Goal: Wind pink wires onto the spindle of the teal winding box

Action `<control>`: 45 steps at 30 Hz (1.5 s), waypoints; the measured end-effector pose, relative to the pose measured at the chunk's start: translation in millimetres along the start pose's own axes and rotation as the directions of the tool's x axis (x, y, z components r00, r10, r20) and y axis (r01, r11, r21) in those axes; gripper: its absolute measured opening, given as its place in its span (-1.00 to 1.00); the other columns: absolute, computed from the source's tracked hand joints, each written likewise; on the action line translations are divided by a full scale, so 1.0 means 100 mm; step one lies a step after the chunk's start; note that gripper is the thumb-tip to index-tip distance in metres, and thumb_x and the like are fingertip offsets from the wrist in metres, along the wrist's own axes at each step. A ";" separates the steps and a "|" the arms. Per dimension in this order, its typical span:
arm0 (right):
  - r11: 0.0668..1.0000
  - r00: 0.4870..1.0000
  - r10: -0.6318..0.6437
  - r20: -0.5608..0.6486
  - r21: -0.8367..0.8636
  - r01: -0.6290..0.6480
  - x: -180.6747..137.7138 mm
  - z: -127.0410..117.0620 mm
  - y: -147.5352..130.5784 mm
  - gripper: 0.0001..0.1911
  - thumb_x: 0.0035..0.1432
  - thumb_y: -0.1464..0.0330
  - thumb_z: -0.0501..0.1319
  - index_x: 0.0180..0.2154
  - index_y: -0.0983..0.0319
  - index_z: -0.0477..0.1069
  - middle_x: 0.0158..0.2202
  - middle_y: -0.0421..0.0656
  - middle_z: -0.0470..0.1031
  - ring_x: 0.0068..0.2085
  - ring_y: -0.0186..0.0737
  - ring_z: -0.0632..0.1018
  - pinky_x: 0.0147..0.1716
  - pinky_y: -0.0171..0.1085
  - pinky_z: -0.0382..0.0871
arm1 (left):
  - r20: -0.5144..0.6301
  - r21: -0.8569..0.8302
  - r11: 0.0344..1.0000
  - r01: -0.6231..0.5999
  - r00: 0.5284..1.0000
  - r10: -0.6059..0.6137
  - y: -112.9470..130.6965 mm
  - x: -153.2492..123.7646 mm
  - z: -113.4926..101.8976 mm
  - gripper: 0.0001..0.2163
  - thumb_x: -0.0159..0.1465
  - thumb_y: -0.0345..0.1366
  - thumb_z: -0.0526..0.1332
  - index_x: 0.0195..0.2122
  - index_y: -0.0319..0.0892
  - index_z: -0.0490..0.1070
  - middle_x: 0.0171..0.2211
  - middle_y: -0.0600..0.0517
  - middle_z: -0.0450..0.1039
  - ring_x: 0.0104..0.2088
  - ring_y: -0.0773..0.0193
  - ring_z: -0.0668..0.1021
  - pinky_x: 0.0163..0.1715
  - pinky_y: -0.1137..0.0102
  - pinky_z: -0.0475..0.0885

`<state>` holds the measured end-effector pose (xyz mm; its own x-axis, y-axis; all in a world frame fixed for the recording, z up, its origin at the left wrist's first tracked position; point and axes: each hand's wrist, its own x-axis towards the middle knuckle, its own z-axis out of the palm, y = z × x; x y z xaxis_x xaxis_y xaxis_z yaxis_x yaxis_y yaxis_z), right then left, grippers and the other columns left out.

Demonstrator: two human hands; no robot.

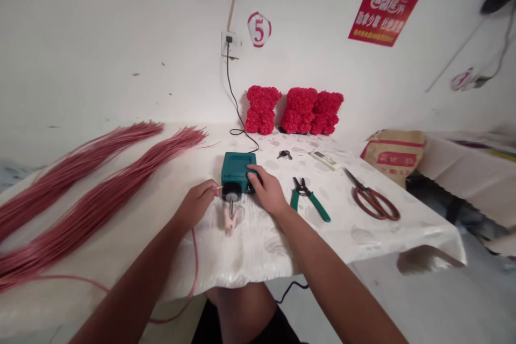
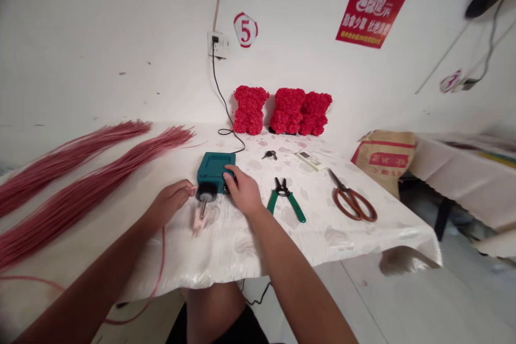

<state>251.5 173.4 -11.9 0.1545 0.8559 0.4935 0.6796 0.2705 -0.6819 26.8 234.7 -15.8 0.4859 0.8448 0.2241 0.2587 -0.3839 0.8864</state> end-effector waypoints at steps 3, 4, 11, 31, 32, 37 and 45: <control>1.000 1.000 0.004 0.004 0.009 -0.004 0.00 0.00 0.01 -0.59 0.41 0.11 0.02 0.12 0.12 0.42 0.01 -0.11 0.58 -0.03 -0.06 0.58 0.00 -0.14 0.41 | -0.005 0.024 1.000 0.006 1.000 -0.006 0.00 -0.01 0.00 -0.67 0.38 -0.04 0.18 -0.38 -0.21 0.36 -0.49 0.13 0.31 -0.56 0.41 0.31 -0.53 0.47 0.26; 1.000 1.000 0.005 0.006 0.008 -0.005 0.00 0.00 0.01 -0.59 0.41 0.11 0.02 0.12 0.13 0.42 0.02 -0.11 0.58 -0.02 -0.06 0.58 0.00 -0.14 0.41 | -0.004 0.027 1.000 0.006 1.000 -0.006 0.01 -0.01 0.00 -0.66 0.39 -0.03 0.17 -0.38 -0.21 0.36 -0.49 0.13 0.31 -0.55 0.41 0.32 -0.52 0.46 0.28; 1.000 1.000 0.008 0.009 -0.021 -0.008 0.00 0.00 0.02 -0.57 0.41 0.09 0.01 0.12 0.14 0.42 -0.05 -0.11 0.60 -0.09 -0.07 0.59 -0.07 -0.15 0.41 | 0.029 0.008 1.000 0.002 1.000 -0.002 0.05 -0.02 0.00 -0.65 0.40 -0.05 0.17 -0.40 -0.22 0.36 -0.50 0.14 0.30 -0.56 0.42 0.32 -0.54 0.48 0.27; 1.000 1.000 -0.014 -0.003 -0.028 0.014 0.01 -0.01 0.03 -0.57 0.41 0.10 0.01 0.11 0.14 0.43 -0.16 -0.12 0.61 -0.20 -0.09 0.59 -0.16 -0.18 0.41 | 0.067 -0.193 0.979 0.071 0.996 -0.059 0.15 -0.04 -0.01 -0.62 0.41 -0.04 0.17 -0.46 -0.20 0.29 -0.65 0.26 0.01 -0.69 0.49 0.09 -0.69 0.53 0.02; 0.999 1.000 -0.016 -0.002 -0.028 0.016 0.01 -0.01 0.03 -0.58 0.41 0.10 0.02 0.11 0.14 0.43 -0.16 -0.13 0.61 -0.20 -0.09 0.59 -0.16 -0.18 0.41 | 0.070 -0.201 0.977 0.073 0.996 -0.060 0.15 -0.03 -0.01 -0.62 0.41 -0.05 0.17 -0.46 -0.20 0.29 -0.65 0.26 0.01 -0.69 0.50 0.09 -0.69 0.53 0.01; 0.999 1.000 -0.027 -0.001 -0.028 0.027 0.02 -0.01 0.08 -0.60 0.42 0.10 0.02 0.11 0.13 0.42 -0.19 -0.16 0.59 -0.20 -0.12 0.58 -0.15 -0.20 0.42 | 0.085 -0.228 0.971 0.078 0.995 -0.059 0.14 -0.01 -0.01 -0.64 0.40 -0.08 0.20 -0.45 -0.21 0.30 -0.65 0.26 0.03 -0.69 0.50 0.09 -0.70 0.54 0.00; 0.997 0.999 -0.049 0.009 -0.060 0.049 0.03 -0.02 0.08 -0.62 0.45 0.12 0.01 0.12 0.13 0.38 -0.09 -0.19 0.58 -0.11 -0.16 0.58 -0.06 -0.21 0.43 | 0.037 -0.242 0.967 0.085 0.996 -0.079 0.22 -0.01 0.03 -0.87 0.23 -0.36 0.16 -0.47 -0.24 0.31 -0.69 0.21 0.04 -0.68 0.52 0.12 -0.67 0.56 -0.06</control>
<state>259.0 177.4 -15.1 0.1148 0.8458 0.5210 0.7282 0.2851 -0.6233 33.9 224.1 2.2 0.4947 0.8580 0.1383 0.0899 -0.2088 0.9738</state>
